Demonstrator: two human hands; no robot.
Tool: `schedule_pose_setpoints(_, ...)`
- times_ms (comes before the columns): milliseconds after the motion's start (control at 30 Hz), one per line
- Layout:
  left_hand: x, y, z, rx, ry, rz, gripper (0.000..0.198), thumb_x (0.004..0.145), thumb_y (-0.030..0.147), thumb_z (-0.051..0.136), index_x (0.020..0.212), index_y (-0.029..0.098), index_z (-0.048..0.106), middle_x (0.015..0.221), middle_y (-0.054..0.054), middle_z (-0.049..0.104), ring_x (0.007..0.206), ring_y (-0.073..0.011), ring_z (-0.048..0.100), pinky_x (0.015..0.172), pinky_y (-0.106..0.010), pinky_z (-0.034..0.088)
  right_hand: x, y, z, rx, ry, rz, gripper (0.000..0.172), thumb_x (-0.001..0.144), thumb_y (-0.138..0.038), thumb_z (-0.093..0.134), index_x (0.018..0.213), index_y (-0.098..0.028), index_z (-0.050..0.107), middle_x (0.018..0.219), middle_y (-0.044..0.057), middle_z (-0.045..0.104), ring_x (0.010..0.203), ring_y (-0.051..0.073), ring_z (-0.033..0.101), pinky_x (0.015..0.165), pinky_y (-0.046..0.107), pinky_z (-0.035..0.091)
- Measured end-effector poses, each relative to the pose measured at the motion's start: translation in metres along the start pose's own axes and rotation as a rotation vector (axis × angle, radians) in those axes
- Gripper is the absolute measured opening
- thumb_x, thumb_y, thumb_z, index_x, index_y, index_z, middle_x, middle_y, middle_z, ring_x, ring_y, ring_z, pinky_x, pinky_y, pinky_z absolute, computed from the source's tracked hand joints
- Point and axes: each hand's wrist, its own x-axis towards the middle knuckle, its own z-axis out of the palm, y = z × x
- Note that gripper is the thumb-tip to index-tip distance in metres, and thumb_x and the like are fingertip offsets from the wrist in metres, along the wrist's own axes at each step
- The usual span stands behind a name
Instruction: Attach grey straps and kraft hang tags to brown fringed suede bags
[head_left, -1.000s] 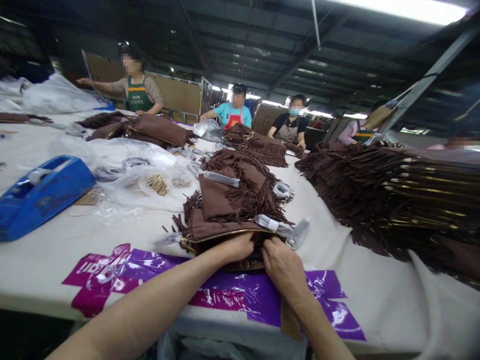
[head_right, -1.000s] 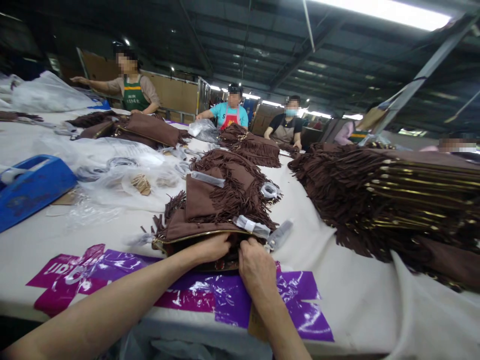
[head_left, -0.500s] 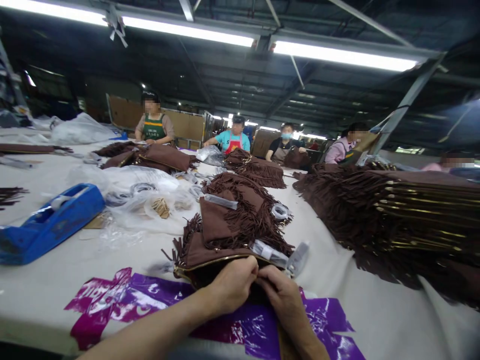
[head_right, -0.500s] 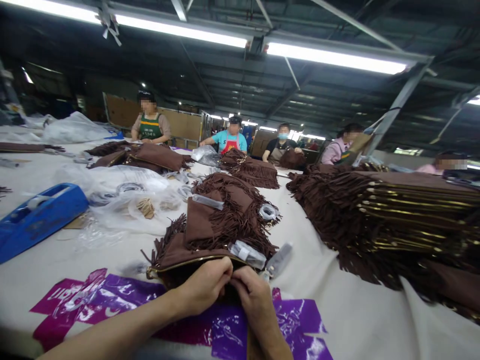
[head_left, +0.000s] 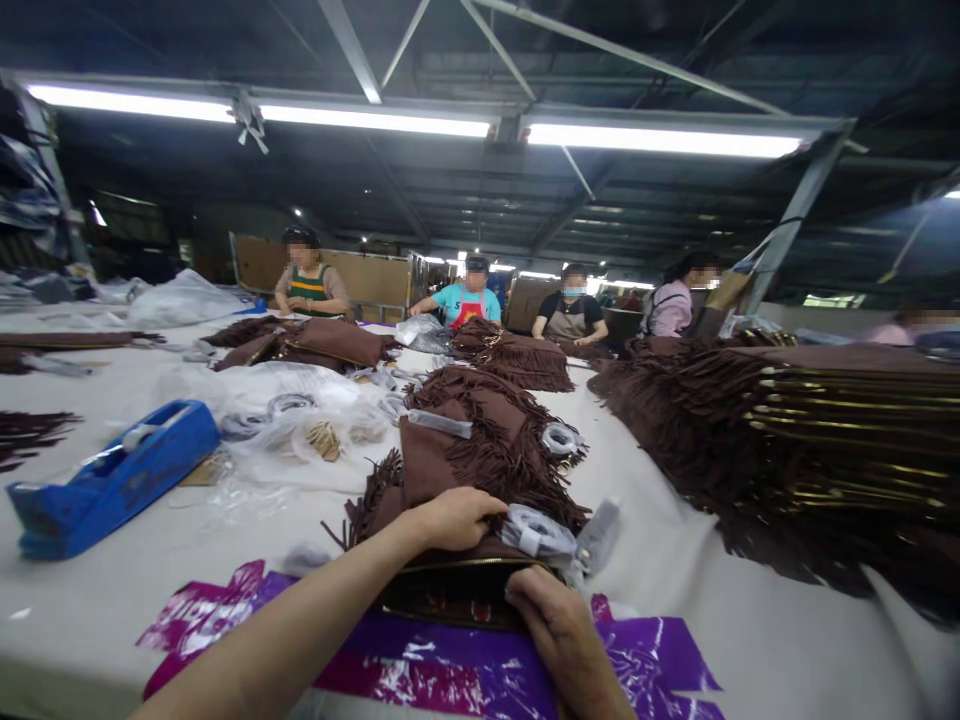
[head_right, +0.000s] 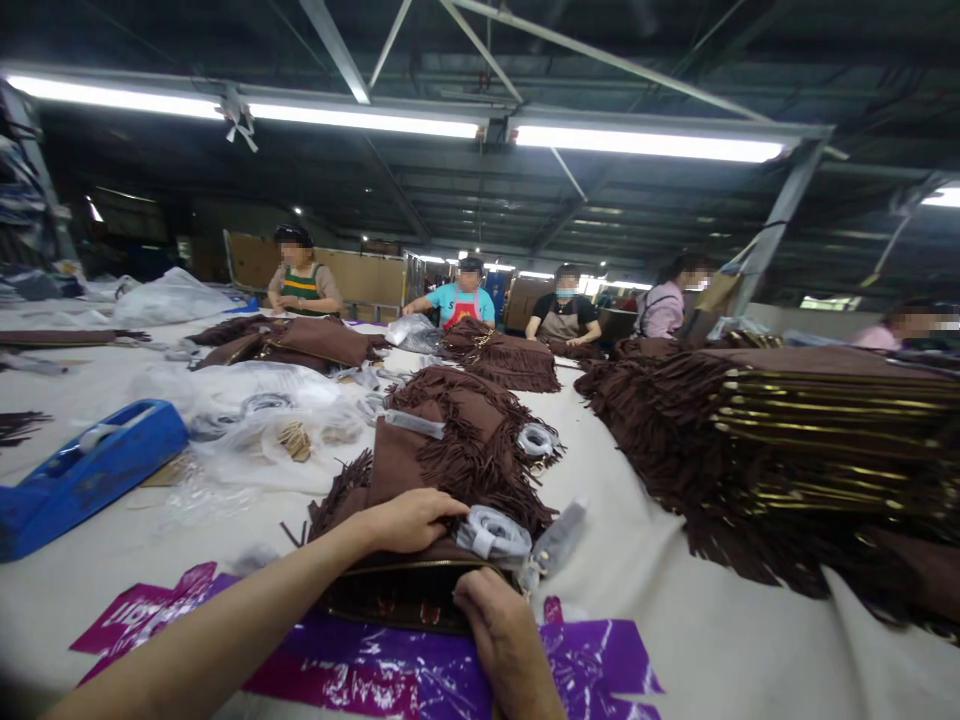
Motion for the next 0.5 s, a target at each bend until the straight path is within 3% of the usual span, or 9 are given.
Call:
schedule_pose_setpoints(100,0.007,-0.009,0.017,0.068,-0.032,-0.021,0.022,0.077,0.010,0.055,0.092,0.018,0.070,0.097,-0.007,0.067,0.094,-0.0210,0.061,0.087,-0.028,0.046,0.000,-0.002,0.002,0.005,-0.008,0.015,0.018,0.089,-0.019,0.047,0.075,-0.023,0.058,0.070,-0.001,0.061,0.065,0.015,0.059,0.060,0.022,0.047)
schedule_pose_setpoints(200,0.008,-0.007,0.019,0.087,-0.009,-0.032,0.015,0.079,0.012,0.055,0.084,0.019,0.068,0.091,-0.006,0.065,0.090,-0.0200,0.060,0.083,-0.027,0.046,0.000,-0.005,0.002,0.038,0.031,0.032,0.019,0.088,-0.020,0.047,0.073,-0.023,0.057,0.069,-0.001,0.061,0.064,0.015,0.059,0.060,0.022,0.046)
schedule_pose_setpoints(300,0.008,0.003,0.004,0.138,0.097,-0.054,0.014,0.084,0.016,0.055,0.077,0.019,0.067,0.085,-0.006,0.065,0.085,-0.0203,0.057,0.079,-0.029,0.045,0.000,-0.006,0.000,0.081,0.059,0.058,0.018,0.089,-0.022,0.047,0.074,-0.023,0.057,0.069,-0.001,0.061,0.064,0.015,0.058,0.060,0.022,0.047)
schedule_pose_setpoints(400,0.010,0.015,-0.019,0.192,0.282,-0.085,0.019,0.088,0.022,0.053,0.073,0.018,0.065,0.082,-0.008,0.064,0.084,-0.0214,0.053,0.082,-0.033,0.042,0.000,-0.004,-0.002,0.116,0.048,0.073,0.017,0.089,-0.024,0.048,0.075,-0.023,0.057,0.069,-0.001,0.061,0.064,0.015,0.058,0.061,0.023,0.047)
schedule_pose_setpoints(500,0.011,0.024,-0.035,0.116,0.424,-0.058,0.017,0.086,0.018,0.053,0.073,0.017,0.064,0.086,-0.007,0.065,0.089,-0.0214,0.053,0.086,-0.033,0.040,0.000,-0.007,-0.004,0.152,0.100,0.145,0.018,0.089,-0.028,0.050,0.074,-0.023,0.057,0.067,-0.001,0.060,0.063,0.016,0.057,0.060,0.023,0.046)
